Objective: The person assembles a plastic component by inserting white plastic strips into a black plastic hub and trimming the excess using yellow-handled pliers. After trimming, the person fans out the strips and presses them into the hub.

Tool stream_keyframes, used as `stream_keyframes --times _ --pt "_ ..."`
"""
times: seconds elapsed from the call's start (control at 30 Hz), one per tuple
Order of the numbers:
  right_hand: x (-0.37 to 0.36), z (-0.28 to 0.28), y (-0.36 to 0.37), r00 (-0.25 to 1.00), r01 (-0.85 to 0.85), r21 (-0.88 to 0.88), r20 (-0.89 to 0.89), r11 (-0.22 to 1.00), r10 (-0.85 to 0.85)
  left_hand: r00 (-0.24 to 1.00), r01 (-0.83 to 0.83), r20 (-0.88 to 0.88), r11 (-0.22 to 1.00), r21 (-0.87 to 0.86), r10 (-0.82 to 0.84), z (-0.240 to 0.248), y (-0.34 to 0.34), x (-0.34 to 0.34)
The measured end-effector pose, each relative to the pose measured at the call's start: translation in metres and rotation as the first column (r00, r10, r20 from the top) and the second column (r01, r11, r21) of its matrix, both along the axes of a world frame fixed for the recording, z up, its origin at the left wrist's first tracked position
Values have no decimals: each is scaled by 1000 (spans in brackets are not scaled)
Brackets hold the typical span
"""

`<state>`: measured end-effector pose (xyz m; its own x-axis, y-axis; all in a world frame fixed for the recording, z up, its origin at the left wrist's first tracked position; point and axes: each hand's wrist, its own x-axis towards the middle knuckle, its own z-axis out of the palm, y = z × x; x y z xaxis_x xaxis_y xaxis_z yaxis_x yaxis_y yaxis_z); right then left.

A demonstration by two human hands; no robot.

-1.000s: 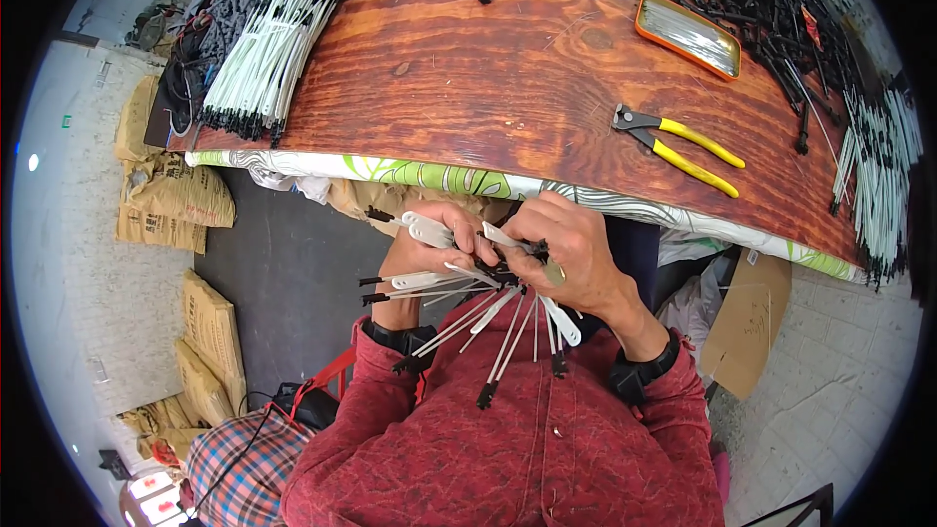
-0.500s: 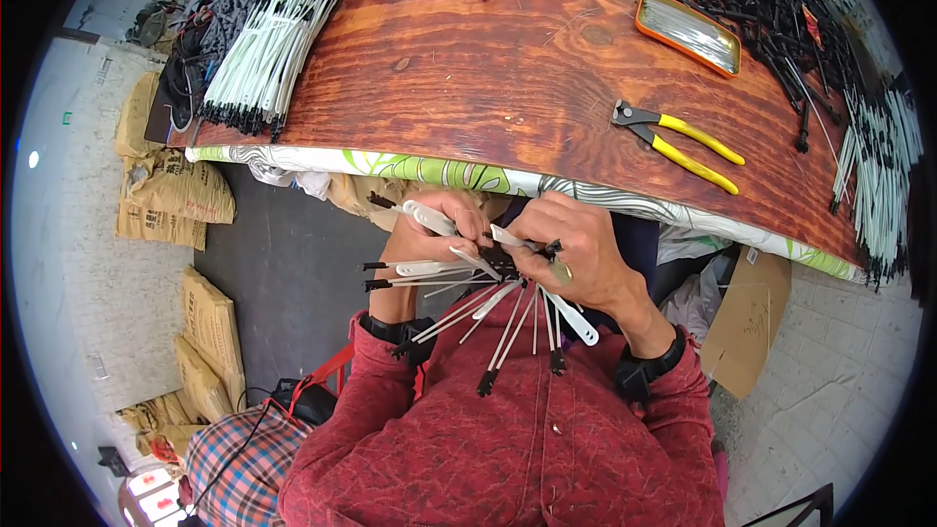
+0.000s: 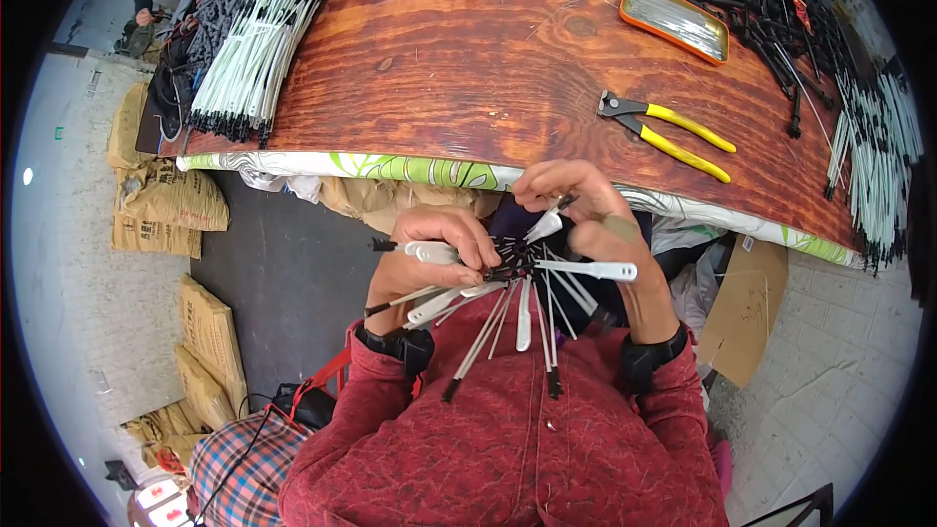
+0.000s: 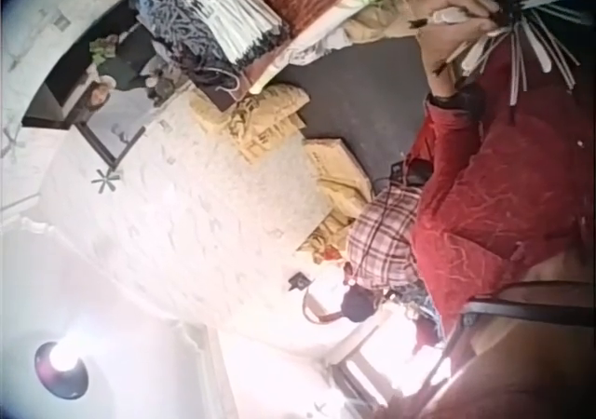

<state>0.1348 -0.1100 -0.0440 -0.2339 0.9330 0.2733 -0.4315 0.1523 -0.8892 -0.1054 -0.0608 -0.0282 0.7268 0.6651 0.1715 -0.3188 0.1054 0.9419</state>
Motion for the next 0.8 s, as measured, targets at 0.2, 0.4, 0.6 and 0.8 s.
stream_keyframes --times 0.2,0.4,0.6,0.8 --pt "12 -18 -19 959 -74 -6 -276 997 69 996 44 -83 999 0 -44 1 -5 9" --pt "33 -22 -19 940 -213 44 -262 976 217 991 51 -127 998 40 -46 3 -3 16" --pt "17 -6 -23 976 -53 -26 208 998 57 978 13 -210 998 60 0 6 -12 23" --pt "10 -4 -18 963 5 142 267 990 -43 980 -30 -197 998 58 41 7 -16 29"
